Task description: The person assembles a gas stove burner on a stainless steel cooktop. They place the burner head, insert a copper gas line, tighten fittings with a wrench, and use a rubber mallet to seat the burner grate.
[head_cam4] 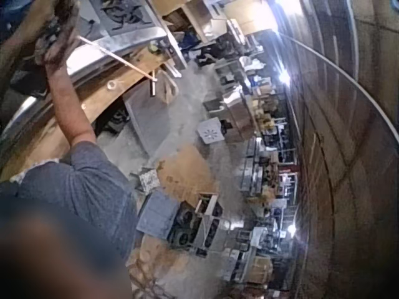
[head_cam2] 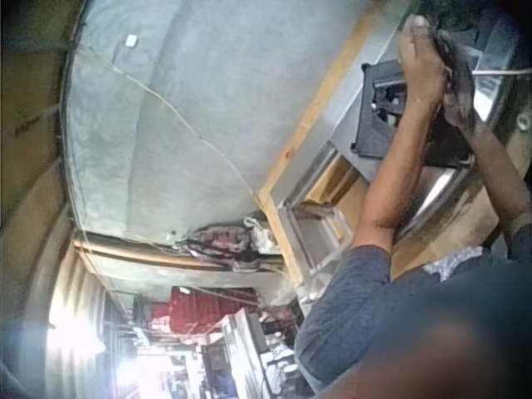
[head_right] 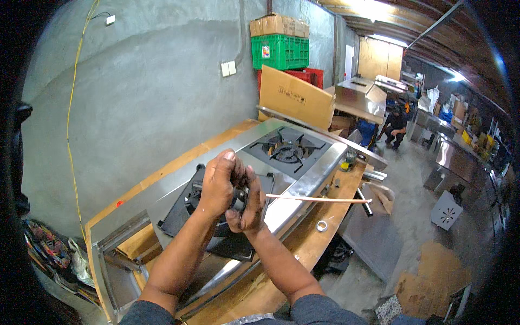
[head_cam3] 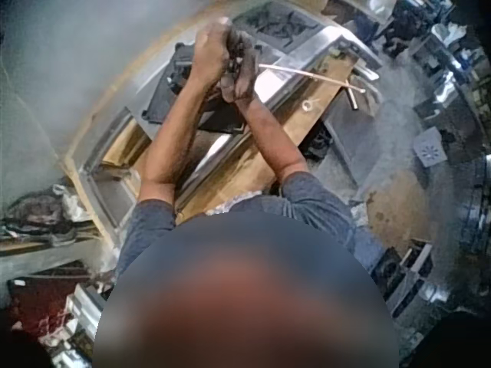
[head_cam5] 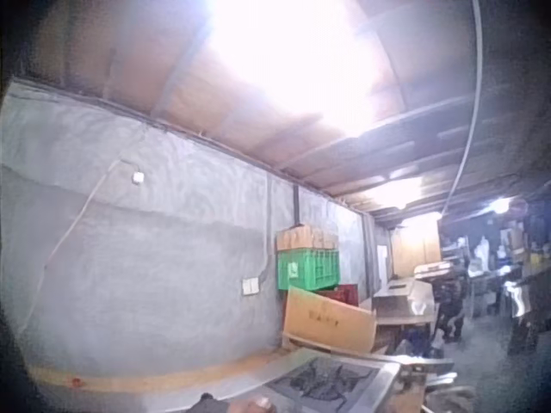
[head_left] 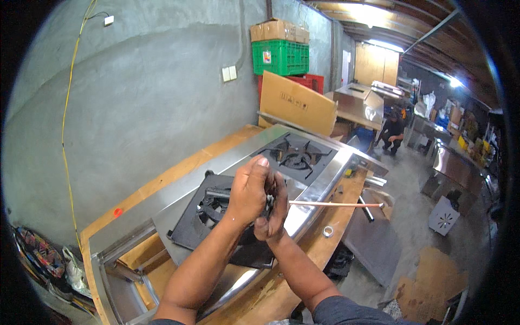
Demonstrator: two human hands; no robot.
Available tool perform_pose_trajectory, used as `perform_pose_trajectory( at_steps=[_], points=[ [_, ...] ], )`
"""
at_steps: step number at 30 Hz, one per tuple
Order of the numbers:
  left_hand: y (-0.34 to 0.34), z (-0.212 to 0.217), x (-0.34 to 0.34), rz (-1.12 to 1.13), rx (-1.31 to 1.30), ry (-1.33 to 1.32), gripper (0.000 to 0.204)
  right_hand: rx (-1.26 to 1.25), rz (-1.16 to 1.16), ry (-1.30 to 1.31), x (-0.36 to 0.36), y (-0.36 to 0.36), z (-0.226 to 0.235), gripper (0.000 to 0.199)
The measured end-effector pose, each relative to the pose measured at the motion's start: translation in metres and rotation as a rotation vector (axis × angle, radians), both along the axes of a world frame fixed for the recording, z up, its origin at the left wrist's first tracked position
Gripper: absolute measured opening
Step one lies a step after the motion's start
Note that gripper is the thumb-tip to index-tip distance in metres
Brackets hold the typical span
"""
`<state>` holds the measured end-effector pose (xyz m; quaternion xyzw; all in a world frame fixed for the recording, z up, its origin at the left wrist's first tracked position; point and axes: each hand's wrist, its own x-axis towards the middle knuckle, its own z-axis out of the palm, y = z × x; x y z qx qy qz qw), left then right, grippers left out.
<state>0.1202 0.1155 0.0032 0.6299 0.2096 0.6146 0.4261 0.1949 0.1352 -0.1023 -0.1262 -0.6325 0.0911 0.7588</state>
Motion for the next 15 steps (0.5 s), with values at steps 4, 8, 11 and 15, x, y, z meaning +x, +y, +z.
perform_pose_trajectory(
  at_steps=[4,8,11,15],
  points=[
    [0.002,-0.004,-0.002,-0.065,0.042,0.03,0.037,-0.105,-0.061,0.086,0.011,0.001,0.028,0.075],
    [0.002,-0.004,-0.005,-0.017,0.099,0.134,0.037,-0.154,-0.116,0.108,0.015,0.005,0.044,0.056],
    [0.003,-0.001,-0.008,-0.001,0.105,0.169,0.038,-0.28,-0.063,0.088,0.018,0.006,0.05,0.055],
    [0.001,0.003,-0.004,0.099,0.157,0.201,0.039,-0.252,-0.137,0.075,0.021,0.006,0.052,0.052]
  ],
)
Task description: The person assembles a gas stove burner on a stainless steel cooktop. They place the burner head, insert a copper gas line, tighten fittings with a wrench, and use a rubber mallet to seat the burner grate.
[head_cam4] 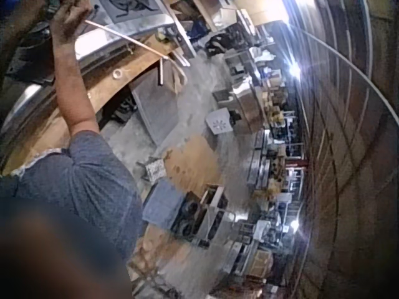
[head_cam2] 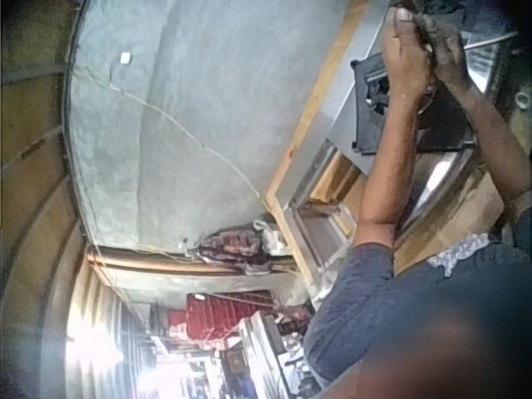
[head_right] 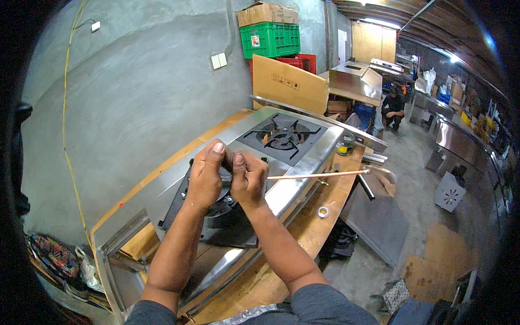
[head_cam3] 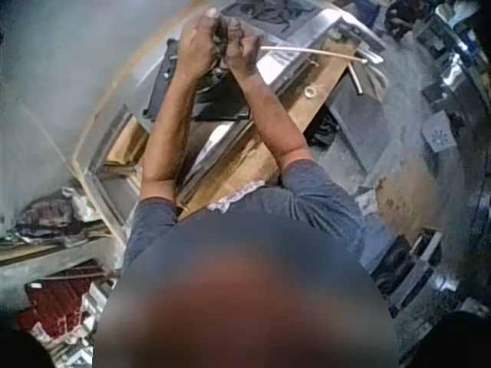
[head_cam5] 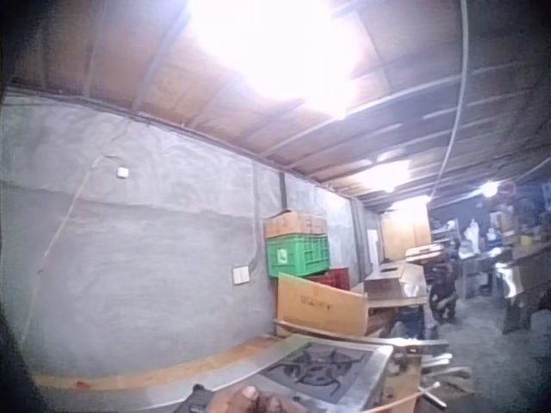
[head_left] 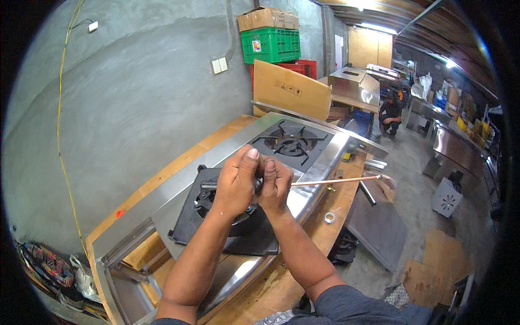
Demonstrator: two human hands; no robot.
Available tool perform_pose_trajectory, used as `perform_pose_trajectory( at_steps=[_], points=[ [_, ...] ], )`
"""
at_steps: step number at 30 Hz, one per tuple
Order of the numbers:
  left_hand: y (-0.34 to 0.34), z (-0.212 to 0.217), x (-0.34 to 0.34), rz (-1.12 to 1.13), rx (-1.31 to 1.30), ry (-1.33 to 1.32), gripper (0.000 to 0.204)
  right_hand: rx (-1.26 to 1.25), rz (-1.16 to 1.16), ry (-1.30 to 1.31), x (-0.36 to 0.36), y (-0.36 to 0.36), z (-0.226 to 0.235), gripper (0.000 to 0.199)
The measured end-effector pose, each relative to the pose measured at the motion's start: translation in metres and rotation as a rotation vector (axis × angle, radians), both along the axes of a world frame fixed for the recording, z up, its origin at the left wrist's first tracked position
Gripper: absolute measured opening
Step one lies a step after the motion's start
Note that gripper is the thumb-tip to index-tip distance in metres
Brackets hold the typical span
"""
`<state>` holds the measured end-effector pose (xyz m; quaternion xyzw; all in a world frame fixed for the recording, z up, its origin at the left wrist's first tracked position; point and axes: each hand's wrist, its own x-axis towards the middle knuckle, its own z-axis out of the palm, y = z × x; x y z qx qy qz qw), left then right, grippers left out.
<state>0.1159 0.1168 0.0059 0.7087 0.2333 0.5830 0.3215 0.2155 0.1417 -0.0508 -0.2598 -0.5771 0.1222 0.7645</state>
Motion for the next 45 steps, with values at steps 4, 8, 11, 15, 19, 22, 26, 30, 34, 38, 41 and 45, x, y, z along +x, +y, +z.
perform_pose_trajectory(
  at_steps=[4,8,11,15,19,22,26,30,34,38,41,45],
  points=[
    [0.002,-0.004,0.003,0.15,0.012,0.033,0.037,0.034,-0.1,-0.056,0.003,0.001,0.003,0.047],
    [-0.001,0.003,0.004,0.405,0.182,0.083,0.032,0.059,-0.127,-0.053,0.002,0.001,0.005,0.036],
    [-0.001,0.006,0.002,0.361,0.123,0.062,0.029,0.031,-0.153,-0.055,0.003,-0.003,0.005,0.028],
    [0.0,0.008,-0.002,0.315,0.053,0.073,0.03,0.015,-0.261,-0.091,0.0,-0.014,0.005,0.016],
    [-0.003,0.011,-0.005,0.339,0.08,0.104,0.026,0.084,-0.32,-0.033,-0.009,-0.018,0.006,0.008],
    [-0.002,0.01,-0.004,0.331,0.074,0.124,0.027,0.043,-0.271,0.052,-0.01,-0.017,0.0,0.009],
    [0.002,0.011,-0.005,0.308,-0.056,0.135,0.035,-0.012,-0.261,0.09,-0.01,-0.009,0.001,0.008],
    [0.006,0.006,-0.006,0.289,-0.019,0.004,0.032,0.044,-0.344,0.021,-0.016,-0.011,0.008,0.003],
    [0.01,0.003,-0.001,0.336,0.056,-0.03,0.032,0.054,-0.298,0.048,-0.011,-0.013,0.017,0.019],
    [0.007,0.005,0.002,0.376,0.104,-0.006,0.031,0.084,-0.3,0.004,-0.005,-0.006,0.016,0.022],
    [0.007,0.004,0.001,0.365,0.114,0.0,0.029,0.056,-0.281,-0.047,-0.001,-0.007,0.02,0.025],
    [0.005,0.002,-0.001,0.329,0.087,-0.006,0.028,-0.038,-0.216,-0.1,0.002,0.002,0.026,0.037]
  ],
)
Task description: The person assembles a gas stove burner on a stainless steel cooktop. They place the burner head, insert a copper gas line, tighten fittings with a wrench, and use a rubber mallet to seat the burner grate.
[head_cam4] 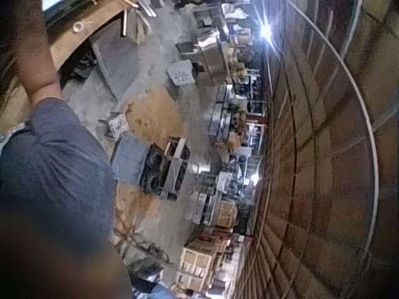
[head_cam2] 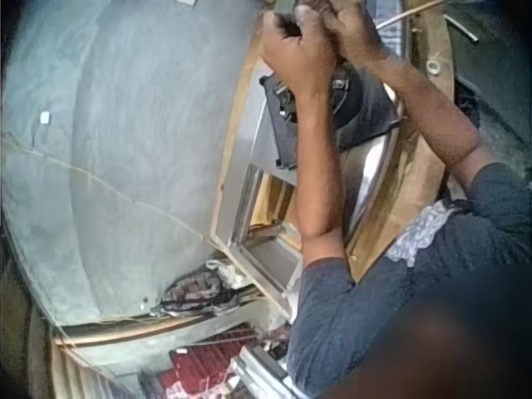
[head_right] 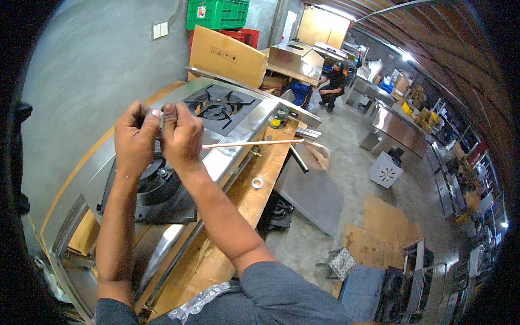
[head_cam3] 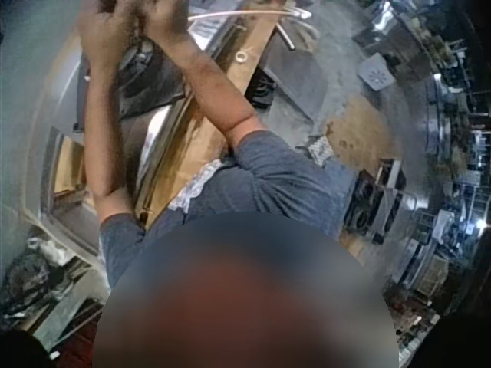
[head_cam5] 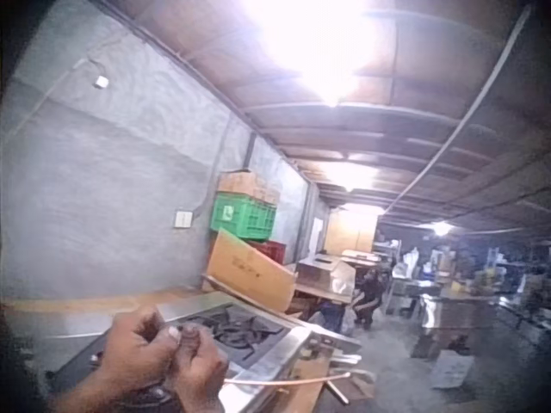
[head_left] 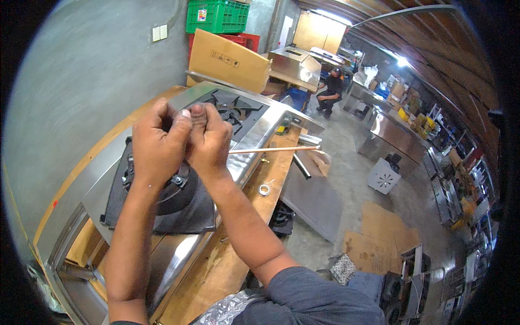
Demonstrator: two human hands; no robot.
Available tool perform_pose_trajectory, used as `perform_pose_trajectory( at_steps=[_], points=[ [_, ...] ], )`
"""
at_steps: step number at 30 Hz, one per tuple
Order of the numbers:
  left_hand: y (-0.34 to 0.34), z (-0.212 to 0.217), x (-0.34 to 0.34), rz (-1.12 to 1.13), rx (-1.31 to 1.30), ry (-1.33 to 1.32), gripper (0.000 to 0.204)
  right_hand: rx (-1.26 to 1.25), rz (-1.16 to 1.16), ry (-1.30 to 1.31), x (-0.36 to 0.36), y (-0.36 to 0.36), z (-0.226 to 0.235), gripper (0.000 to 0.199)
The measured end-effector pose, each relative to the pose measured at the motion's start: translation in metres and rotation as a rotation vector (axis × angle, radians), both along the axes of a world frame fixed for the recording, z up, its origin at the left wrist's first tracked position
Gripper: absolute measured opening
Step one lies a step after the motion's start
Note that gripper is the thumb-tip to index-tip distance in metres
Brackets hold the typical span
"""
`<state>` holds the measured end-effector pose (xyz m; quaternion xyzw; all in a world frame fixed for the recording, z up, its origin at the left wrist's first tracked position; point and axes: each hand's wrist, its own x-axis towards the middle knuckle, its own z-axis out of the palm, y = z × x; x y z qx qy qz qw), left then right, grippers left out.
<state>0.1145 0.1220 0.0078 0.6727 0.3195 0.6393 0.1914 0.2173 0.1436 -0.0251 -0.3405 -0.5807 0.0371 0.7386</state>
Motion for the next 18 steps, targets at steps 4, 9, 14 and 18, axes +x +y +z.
perform_pose_trajectory(
  at_steps=[4,9,14,18],
  points=[
    [-0.002,0.0,-0.001,0.038,0.065,0.046,0.028,-0.181,0.23,-0.019,0.006,0.012,0.012,0.05],
    [0.004,-0.003,0.006,-0.078,0.032,-0.039,0.029,-0.233,0.214,-0.086,0.018,0.018,0.015,0.048],
    [0.031,-0.035,0.007,-0.149,0.16,0.008,0.034,-0.283,0.114,-0.135,0.021,0.016,0.022,0.041],
    [0.055,-0.064,0.009,-0.221,0.069,0.057,0.045,-0.264,-0.037,-0.211,0.022,0.018,0.025,0.038]
  ],
)
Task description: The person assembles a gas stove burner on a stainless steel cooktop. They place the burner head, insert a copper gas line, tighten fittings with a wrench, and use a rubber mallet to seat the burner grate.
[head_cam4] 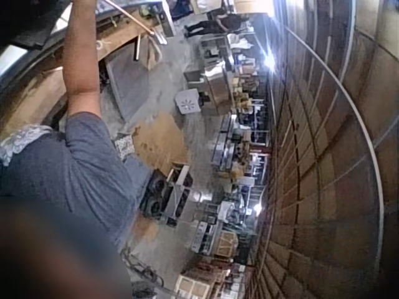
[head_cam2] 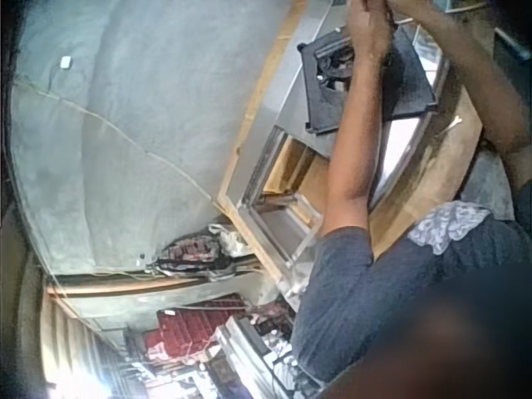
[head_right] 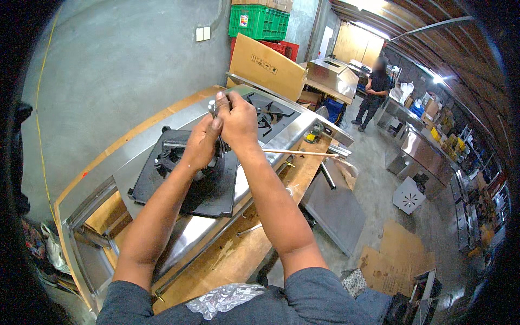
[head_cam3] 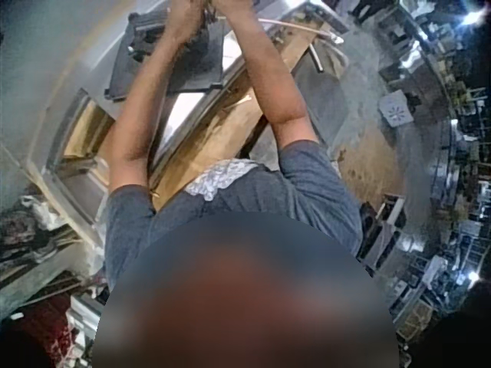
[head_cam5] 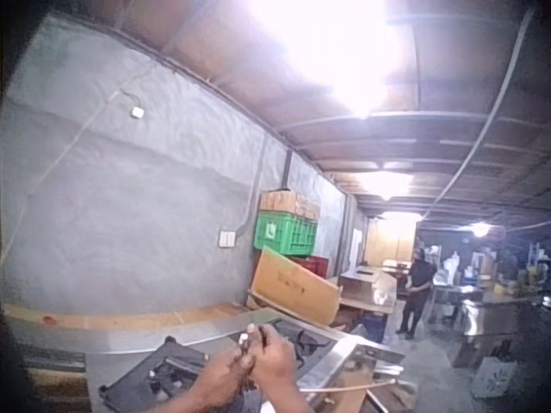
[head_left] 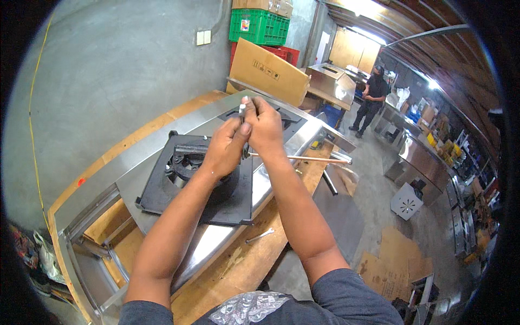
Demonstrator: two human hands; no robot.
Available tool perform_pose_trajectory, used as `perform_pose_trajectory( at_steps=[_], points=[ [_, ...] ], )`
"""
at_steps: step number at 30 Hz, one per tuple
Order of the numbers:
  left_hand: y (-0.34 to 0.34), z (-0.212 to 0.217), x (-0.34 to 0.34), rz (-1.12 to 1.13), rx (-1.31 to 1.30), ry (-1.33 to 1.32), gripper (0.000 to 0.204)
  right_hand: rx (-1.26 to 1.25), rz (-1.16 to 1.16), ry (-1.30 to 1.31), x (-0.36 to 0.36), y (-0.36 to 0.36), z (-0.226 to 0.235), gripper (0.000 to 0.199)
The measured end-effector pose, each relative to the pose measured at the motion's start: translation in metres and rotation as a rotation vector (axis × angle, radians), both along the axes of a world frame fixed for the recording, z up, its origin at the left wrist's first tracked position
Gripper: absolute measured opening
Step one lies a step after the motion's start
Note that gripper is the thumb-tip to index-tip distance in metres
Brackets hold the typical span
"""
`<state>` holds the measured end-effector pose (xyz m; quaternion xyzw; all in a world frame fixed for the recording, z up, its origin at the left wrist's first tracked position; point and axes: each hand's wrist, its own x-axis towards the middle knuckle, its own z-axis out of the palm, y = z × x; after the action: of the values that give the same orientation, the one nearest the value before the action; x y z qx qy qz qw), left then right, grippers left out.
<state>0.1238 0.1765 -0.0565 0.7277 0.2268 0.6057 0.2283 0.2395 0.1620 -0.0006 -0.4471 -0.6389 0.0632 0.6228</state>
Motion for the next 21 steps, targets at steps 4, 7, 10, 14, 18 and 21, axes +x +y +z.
perform_pose_trajectory(
  at_steps=[4,7,10,14,18,21],
  points=[
    [-0.013,-0.017,0.001,0.062,-0.106,0.105,0.053,0.024,-0.059,-0.045,0.0,-0.002,0.005,0.035],
    [-0.018,-0.015,0.005,0.134,-0.111,0.104,0.04,0.052,-0.021,-0.089,0.001,0.006,0.007,0.034],
    [-0.014,-0.015,0.011,0.209,0.024,0.072,0.029,0.068,-0.061,-0.175,0.003,0.009,0.011,0.033],
    [-0.01,-0.016,0.018,0.205,-0.011,0.021,0.031,0.163,-0.121,-0.174,0.0,0.019,0.003,0.032],
    [-0.012,-0.016,0.02,0.274,-0.068,0.002,0.029,0.183,-0.099,-0.17,-0.003,0.018,0.003,0.032],
    [-0.008,-0.016,0.025,0.308,-0.049,-0.033,0.028,0.127,-0.097,-0.151,0.001,0.028,0.0,0.035]
  ],
)
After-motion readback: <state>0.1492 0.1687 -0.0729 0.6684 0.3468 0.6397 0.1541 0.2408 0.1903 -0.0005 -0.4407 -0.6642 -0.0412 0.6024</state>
